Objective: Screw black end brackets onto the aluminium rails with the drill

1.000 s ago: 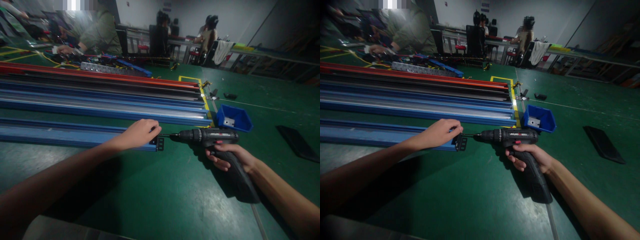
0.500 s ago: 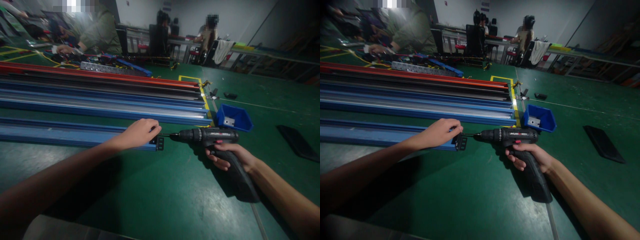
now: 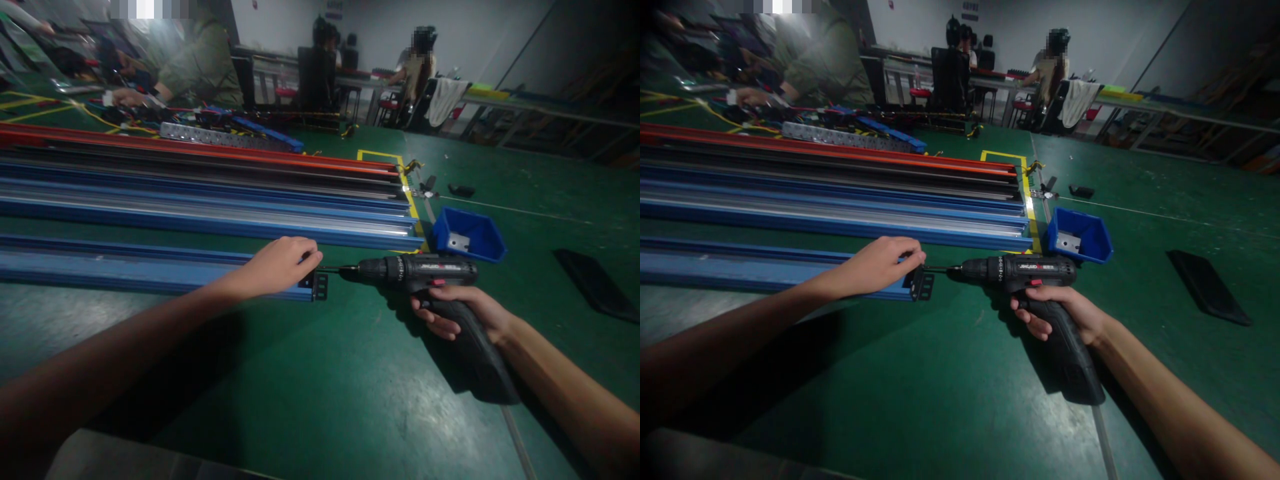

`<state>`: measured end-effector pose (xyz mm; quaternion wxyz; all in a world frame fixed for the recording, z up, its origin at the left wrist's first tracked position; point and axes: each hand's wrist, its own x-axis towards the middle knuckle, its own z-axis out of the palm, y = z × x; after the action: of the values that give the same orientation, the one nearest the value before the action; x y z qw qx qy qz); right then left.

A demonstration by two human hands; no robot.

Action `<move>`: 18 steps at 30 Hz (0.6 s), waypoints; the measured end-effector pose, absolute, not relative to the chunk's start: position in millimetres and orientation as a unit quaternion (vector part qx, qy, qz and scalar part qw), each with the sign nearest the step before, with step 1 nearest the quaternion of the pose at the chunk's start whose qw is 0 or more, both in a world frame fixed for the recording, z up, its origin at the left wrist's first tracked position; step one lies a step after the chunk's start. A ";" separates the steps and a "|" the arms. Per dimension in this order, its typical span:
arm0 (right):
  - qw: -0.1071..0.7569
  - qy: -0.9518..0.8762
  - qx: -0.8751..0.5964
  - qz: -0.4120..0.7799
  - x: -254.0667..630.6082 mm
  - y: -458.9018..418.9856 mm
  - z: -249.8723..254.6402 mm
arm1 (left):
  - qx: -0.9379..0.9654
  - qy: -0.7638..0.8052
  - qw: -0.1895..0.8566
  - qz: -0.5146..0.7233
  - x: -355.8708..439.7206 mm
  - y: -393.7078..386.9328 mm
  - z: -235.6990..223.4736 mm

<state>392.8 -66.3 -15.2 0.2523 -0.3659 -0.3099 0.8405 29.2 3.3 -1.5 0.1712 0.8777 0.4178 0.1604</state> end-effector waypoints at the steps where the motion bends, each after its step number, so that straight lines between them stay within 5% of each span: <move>1: 0.253 -0.310 -0.366 0.840 392.6 -66.4 -15.3 | 0.878 0.418 0.171 0.159 29.2 3.2 -1.4; 18: 0.247 -0.308 -0.362 0.845 393.2 -65.5 -15.8 | 0.876 0.420 0.175 0.160 28.7 3.4 -1.9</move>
<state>393.2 -65.5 -15.8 0.2467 -0.3621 -0.3076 0.8446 28.7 3.4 -1.9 0.1746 0.8761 0.4202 0.1596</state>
